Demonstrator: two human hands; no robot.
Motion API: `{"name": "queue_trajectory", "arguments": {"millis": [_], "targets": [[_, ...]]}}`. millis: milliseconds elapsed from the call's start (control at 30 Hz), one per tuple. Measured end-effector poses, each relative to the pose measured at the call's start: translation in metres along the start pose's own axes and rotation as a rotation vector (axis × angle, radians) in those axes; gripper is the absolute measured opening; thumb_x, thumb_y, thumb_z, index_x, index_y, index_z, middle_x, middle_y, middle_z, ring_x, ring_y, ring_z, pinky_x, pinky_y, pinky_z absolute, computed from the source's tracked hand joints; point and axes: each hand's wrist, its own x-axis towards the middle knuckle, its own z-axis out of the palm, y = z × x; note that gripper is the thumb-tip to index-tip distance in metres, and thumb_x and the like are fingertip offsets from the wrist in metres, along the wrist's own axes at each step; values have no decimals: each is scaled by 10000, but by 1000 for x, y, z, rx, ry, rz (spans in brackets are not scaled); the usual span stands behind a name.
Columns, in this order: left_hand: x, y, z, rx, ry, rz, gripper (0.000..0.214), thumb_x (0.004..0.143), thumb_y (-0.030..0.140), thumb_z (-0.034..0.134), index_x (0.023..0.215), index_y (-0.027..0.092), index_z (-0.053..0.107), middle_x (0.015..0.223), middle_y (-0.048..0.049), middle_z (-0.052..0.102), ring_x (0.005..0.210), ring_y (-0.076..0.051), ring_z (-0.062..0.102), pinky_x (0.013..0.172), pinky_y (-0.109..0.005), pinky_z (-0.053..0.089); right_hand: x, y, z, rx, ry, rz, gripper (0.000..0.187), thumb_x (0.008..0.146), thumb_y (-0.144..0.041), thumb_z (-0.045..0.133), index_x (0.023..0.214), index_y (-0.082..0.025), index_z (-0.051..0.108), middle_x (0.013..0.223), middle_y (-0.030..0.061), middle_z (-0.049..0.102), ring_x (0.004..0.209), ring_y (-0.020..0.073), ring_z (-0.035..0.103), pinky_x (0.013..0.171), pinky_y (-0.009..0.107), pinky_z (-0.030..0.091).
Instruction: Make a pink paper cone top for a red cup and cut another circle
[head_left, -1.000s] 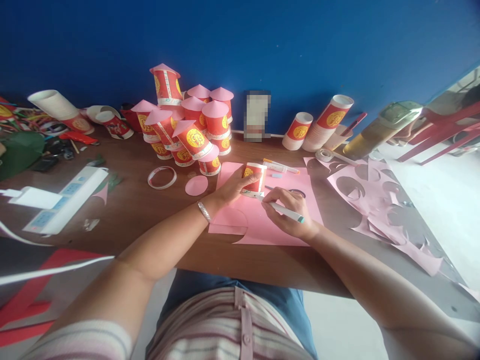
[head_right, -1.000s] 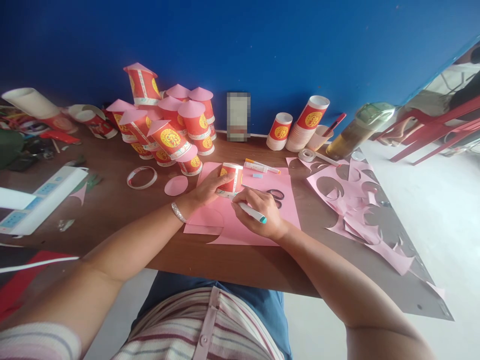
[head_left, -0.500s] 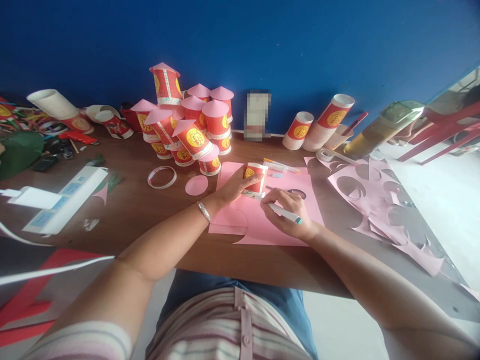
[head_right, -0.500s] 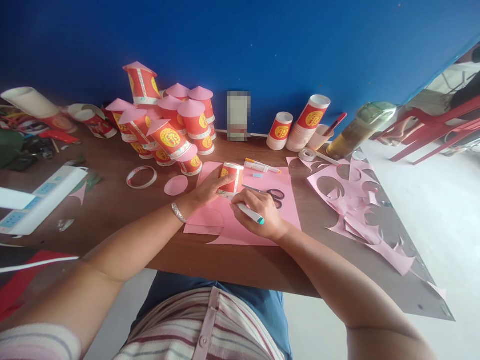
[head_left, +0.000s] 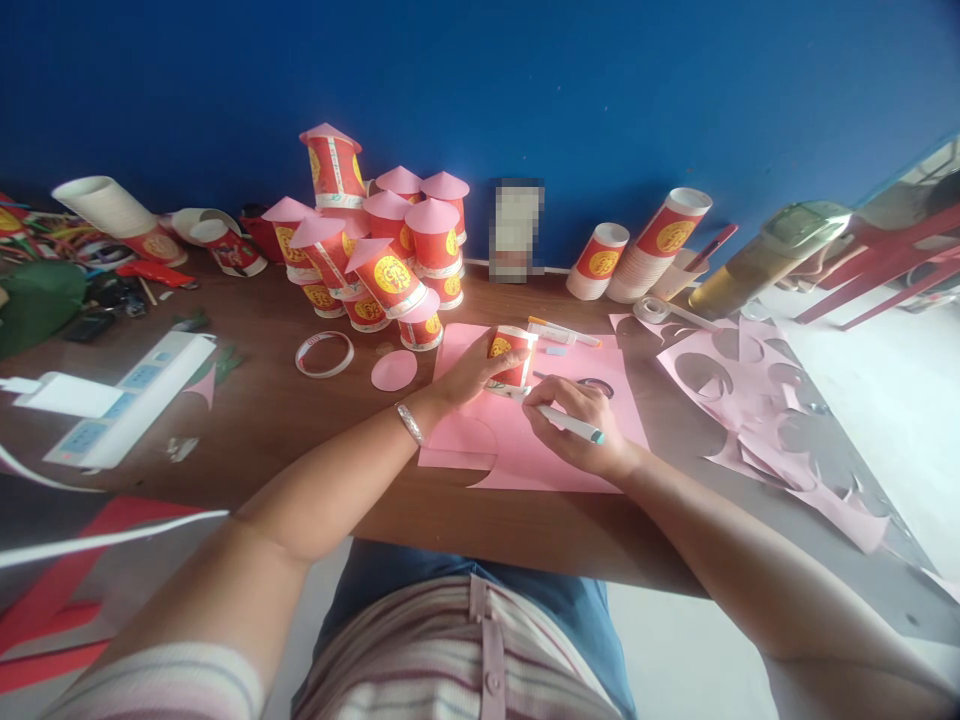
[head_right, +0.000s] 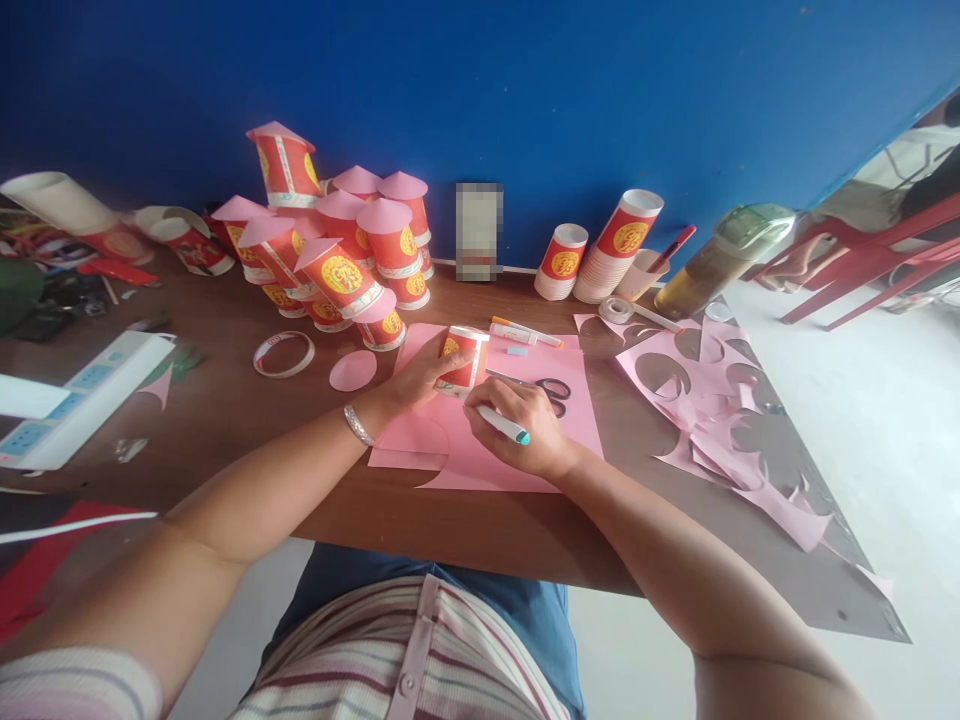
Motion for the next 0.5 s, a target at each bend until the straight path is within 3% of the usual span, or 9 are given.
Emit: {"name": "queue_trajectory", "arguments": {"millis": [267,500], "targets": [[1,-3,-2,-39,-13,-14,494,779,526,841,978,167,566,850,-10,637,730,-139,610,658,-259,491,-2,7,-1,-57,23,27,120,911,-153,580,830,-242,580,675,-23,688,527,121,611,494,249,381],[2,-2,-1,-60,-48,-35,499,778,528,841,963,171,546,833,2,610,710,-120,590,637,-242,475,0,7,-1,-61,50,19,126,922,-151,574,836,-243,581,705,-16,712,563,128,647,509,243,414]]}}
